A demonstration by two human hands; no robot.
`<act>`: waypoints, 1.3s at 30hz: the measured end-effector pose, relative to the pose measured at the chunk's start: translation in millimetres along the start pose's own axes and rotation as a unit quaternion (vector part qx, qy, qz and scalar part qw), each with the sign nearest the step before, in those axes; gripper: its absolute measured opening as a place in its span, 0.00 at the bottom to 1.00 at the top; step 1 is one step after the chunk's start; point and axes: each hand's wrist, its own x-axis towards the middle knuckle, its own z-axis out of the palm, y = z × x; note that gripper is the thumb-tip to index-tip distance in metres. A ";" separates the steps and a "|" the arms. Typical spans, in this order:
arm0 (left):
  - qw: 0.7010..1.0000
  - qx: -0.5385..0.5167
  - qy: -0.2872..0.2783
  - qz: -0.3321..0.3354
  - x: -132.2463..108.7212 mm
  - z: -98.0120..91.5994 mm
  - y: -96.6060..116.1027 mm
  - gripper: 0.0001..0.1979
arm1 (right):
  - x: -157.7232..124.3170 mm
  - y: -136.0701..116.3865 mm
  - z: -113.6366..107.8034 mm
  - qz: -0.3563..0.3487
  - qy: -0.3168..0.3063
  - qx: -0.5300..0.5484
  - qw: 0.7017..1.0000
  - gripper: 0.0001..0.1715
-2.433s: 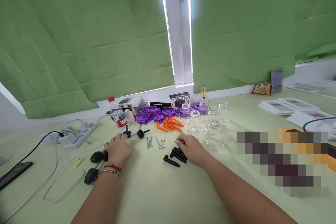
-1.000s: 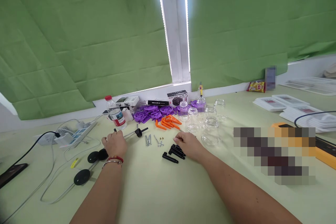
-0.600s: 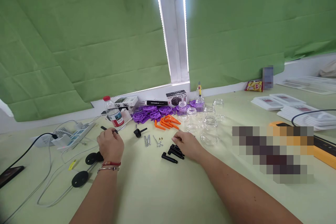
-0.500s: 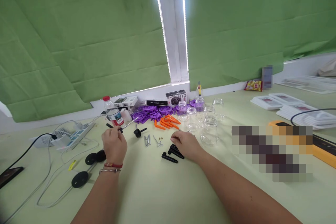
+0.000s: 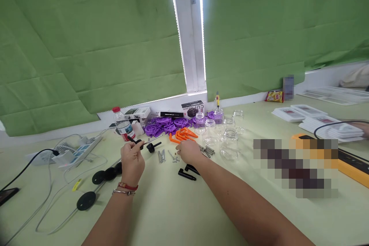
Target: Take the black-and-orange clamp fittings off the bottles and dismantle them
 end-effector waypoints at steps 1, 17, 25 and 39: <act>1.000 -0.003 0.005 -0.003 -0.2 0.1 0.5 0.17 | 2.4 -1.6 1.6 0.002 -0.001 -0.002 1.000 0.10; 0.990 -0.106 -0.073 0.053 -3.0 -1.4 15.6 0.14 | -16.8 4.9 -12.8 0.023 0.047 0.144 0.988 0.12; 0.950 -0.247 -0.177 0.067 -6.5 -3.9 26.4 0.19 | -50.7 -2.1 -41.4 0.081 0.055 0.449 0.888 0.09; 0.570 -0.698 -0.301 -0.311 -8.0 -10.5 40.4 0.09 | -63.4 16.2 -35.1 0.050 0.058 0.562 0.824 0.16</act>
